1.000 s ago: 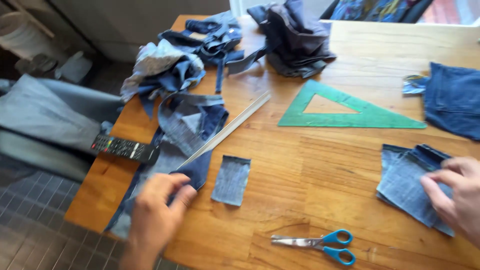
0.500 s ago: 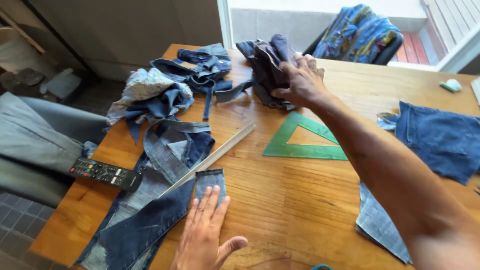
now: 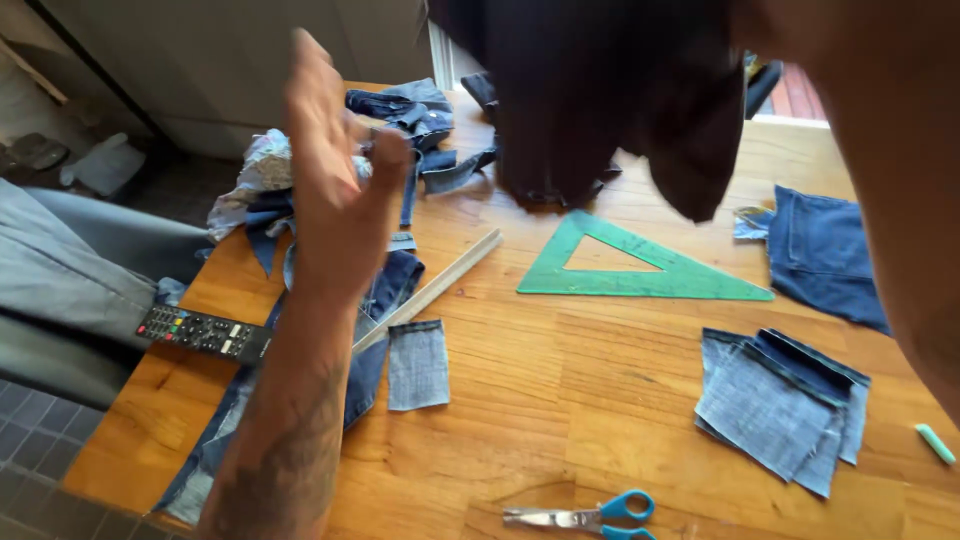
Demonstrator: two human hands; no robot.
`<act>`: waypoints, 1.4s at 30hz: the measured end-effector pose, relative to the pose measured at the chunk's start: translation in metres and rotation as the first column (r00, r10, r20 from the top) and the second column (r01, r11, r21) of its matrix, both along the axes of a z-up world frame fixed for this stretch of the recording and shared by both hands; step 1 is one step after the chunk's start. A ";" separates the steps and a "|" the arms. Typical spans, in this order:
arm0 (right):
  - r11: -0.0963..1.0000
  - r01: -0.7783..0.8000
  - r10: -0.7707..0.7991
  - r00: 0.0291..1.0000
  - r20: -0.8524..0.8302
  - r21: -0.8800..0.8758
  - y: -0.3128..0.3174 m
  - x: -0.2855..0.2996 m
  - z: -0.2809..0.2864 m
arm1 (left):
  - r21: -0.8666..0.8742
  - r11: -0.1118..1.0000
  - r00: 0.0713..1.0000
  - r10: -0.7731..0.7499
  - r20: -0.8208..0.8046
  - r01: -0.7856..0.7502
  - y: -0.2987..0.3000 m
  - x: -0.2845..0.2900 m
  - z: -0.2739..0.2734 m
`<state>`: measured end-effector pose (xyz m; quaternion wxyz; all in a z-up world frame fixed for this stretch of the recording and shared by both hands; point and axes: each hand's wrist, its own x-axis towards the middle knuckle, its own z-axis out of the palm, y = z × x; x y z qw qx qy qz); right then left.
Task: The person cuts a long strip of denim fabric into smaller rectangular pieces using scissors. They then pick up a long piece of dark fabric, fold it, and use a seam ripper to remove stitches along the edge.
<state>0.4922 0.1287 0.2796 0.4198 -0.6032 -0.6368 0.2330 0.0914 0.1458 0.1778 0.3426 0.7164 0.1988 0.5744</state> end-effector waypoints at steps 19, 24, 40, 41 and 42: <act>0.807 -0.544 0.590 0.746 0.309 -0.229 -0.239 -0.107 0.004 | -0.550 0.657 0.673 -0.708 -0.214 0.516 -0.211 -0.049 -0.036; 0.548 -0.079 0.450 0.867 0.214 -0.833 -0.266 -0.042 -0.051 | -0.707 0.706 0.575 -0.560 -0.597 -0.046 -0.198 -0.084 -0.039; 0.902 -0.347 0.007 0.607 -0.795 -0.258 -0.315 -0.049 -0.216 | -0.533 0.846 0.115 -0.532 -0.839 0.020 -0.037 -0.032 0.086; 0.914 -0.234 -0.090 0.679 -0.728 -0.331 -0.311 -0.057 -0.217 | -0.320 0.947 0.053 -0.318 -0.946 -0.034 -0.027 -0.013 0.093; 0.914 -0.114 -0.186 0.736 -0.650 -0.390 -0.305 -0.066 -0.217 | -0.081 0.994 -0.017 -0.082 -0.996 -0.069 -0.015 0.007 0.102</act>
